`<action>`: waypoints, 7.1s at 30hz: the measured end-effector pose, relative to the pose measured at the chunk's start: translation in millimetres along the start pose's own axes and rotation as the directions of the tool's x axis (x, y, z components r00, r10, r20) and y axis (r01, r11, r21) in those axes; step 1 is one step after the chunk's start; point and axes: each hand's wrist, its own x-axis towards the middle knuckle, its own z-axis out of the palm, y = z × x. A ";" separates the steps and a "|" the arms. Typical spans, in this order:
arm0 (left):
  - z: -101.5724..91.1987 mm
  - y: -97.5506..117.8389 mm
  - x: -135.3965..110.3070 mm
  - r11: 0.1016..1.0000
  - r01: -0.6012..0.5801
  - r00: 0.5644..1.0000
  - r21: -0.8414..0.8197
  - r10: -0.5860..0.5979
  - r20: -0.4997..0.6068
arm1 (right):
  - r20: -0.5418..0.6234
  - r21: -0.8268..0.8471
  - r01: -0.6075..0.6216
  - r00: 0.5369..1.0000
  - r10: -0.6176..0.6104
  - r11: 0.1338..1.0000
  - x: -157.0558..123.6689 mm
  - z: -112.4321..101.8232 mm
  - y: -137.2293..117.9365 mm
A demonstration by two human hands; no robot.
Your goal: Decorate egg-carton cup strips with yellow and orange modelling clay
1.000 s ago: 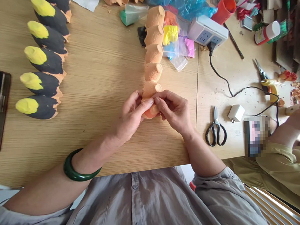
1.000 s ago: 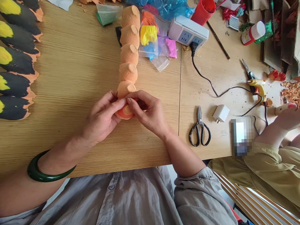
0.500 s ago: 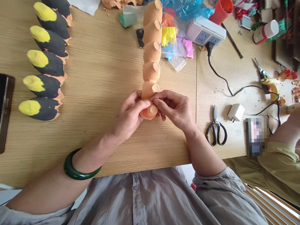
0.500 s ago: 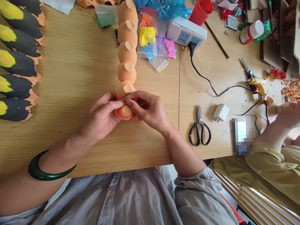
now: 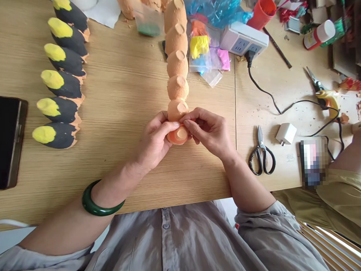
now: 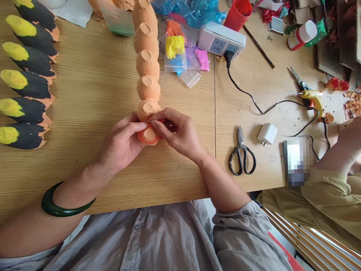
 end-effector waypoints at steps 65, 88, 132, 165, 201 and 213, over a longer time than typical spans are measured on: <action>3.8 7.3 -2.0 0.982 -0.146 0.981 -0.116 0.128 -0.146 | 0.004 -0.517 0.555 0.763 -0.646 0.652 -13.0 23.1 12.3; 3.9 10.8 0.0 0.976 -0.121 0.972 -0.179 0.080 -0.220 | 0.164 -0.740 0.532 0.736 -0.657 0.411 -19.2 19.2 19.8; 4.3 12.8 -1.2 0.984 -0.157 0.979 -0.082 0.145 -0.141 | -0.165 -0.256 0.436 0.860 -0.484 0.863 -10.7 27.5 23.4; 4.4 6.7 -1.5 0.974 -0.215 0.975 -0.072 0.210 -0.071 | -0.271 -0.017 0.197 0.943 -0.194 0.980 -7.4 27.6 22.7; -15.6 11.6 14.2 0.965 -0.261 0.963 -0.012 0.260 -0.074 | -0.226 0.354 -0.112 0.953 0.200 0.929 5.8 9.1 18.4; -11.5 19.0 11.8 0.966 -0.256 0.960 -0.036 0.250 -0.123 | -0.171 0.469 -0.234 0.922 0.347 0.852 12.4 5.5 7.2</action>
